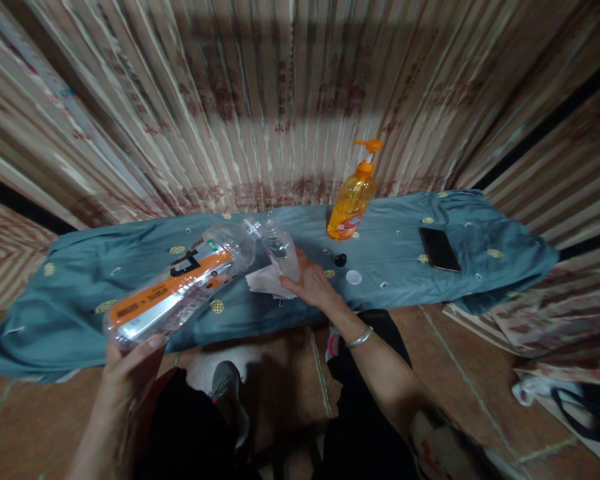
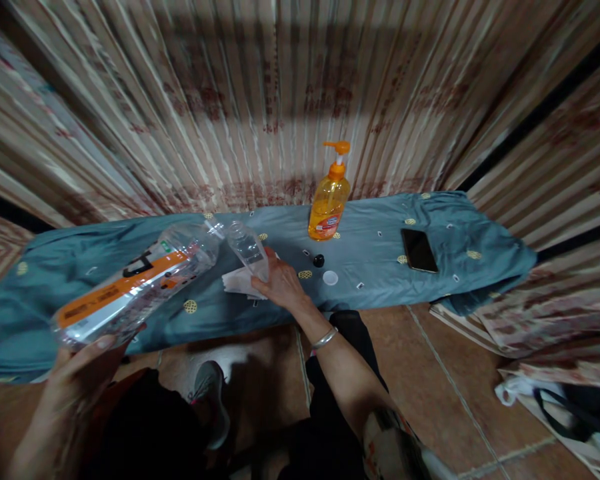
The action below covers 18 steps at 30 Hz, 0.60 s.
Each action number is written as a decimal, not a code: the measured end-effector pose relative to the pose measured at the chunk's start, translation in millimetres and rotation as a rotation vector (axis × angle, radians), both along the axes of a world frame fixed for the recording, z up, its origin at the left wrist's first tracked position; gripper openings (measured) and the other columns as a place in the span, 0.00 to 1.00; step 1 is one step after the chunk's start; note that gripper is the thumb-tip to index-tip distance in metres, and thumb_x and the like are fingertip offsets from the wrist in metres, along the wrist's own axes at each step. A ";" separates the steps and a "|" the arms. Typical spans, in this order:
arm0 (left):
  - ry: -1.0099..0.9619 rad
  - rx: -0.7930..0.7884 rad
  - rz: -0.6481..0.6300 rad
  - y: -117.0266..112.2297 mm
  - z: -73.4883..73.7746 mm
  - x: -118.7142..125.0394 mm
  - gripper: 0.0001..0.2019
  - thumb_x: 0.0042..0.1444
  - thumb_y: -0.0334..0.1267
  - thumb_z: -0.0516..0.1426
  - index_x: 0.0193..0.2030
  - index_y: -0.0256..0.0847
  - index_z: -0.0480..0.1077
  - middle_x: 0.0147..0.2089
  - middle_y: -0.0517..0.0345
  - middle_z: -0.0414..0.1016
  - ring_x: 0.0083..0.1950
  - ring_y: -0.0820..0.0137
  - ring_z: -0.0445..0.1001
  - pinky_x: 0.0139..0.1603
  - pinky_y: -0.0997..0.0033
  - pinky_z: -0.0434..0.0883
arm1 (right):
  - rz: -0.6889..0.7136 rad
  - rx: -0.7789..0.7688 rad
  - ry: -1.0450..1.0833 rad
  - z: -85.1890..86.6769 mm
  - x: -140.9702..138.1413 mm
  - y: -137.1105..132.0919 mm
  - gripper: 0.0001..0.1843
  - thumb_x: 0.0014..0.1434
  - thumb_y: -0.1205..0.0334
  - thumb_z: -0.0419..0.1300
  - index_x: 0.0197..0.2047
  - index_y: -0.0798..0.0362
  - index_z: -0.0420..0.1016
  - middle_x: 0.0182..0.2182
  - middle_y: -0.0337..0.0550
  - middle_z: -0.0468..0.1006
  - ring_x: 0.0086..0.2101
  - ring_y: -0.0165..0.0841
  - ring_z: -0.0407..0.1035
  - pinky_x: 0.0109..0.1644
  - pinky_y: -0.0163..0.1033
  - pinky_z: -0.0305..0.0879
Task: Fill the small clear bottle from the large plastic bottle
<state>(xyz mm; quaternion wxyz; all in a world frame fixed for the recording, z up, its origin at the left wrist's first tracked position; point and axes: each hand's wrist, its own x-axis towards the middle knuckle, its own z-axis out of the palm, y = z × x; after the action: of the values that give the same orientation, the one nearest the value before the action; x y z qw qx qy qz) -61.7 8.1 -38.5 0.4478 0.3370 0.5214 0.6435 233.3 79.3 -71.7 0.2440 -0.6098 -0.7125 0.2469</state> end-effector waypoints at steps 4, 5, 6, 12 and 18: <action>-0.010 0.004 -0.042 0.9 -7.1 -7.4 0.39 0.31 0.37 0.76 0.56 0.50 0.76 0.51 0.55 0.83 0.54 0.59 0.80 0.54 0.69 0.78 | -0.004 0.000 -0.005 -1.1 -0.2 0.3 0.39 0.62 0.58 0.63 0.71 0.61 0.55 0.55 0.60 0.80 0.54 0.49 0.77 0.56 0.47 0.71; -0.021 -0.006 -0.042 0.9 -8.0 -8.4 0.41 0.31 0.37 0.76 0.58 0.51 0.75 0.51 0.55 0.83 0.54 0.59 0.80 0.52 0.69 0.79 | -0.005 0.001 -0.004 -1.2 -0.1 0.3 0.39 0.62 0.58 0.63 0.71 0.61 0.55 0.55 0.60 0.80 0.54 0.49 0.77 0.56 0.47 0.71; -0.032 -0.016 -0.034 0.8 -8.0 -8.4 0.43 0.30 0.37 0.76 0.59 0.52 0.74 0.51 0.55 0.83 0.53 0.59 0.80 0.50 0.69 0.80 | -0.003 0.003 -0.002 -1.3 -0.1 0.1 0.39 0.62 0.58 0.63 0.71 0.61 0.55 0.56 0.60 0.80 0.54 0.49 0.77 0.56 0.47 0.70; -0.053 -0.037 0.013 -0.6 2.5 4.1 0.50 0.26 0.37 0.76 0.63 0.55 0.70 0.55 0.54 0.82 0.57 0.54 0.78 0.42 0.71 0.81 | 0.016 0.002 0.008 -0.6 -1.3 -0.6 0.39 0.63 0.58 0.63 0.72 0.61 0.54 0.57 0.60 0.79 0.55 0.48 0.76 0.57 0.47 0.71; -0.074 -0.064 -0.027 1.9 -7.1 -8.0 0.47 0.27 0.39 0.76 0.61 0.55 0.72 0.55 0.53 0.82 0.57 0.50 0.79 0.41 0.66 0.82 | 0.010 -0.006 0.014 0.4 -3.4 0.1 0.40 0.63 0.58 0.63 0.72 0.61 0.53 0.58 0.61 0.79 0.55 0.48 0.76 0.58 0.47 0.70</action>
<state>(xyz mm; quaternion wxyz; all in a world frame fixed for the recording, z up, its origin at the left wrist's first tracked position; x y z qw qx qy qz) -69.8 10.0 -45.6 0.4862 0.3053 0.5202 0.6323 229.9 79.4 -71.4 0.2460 -0.6052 -0.7129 0.2548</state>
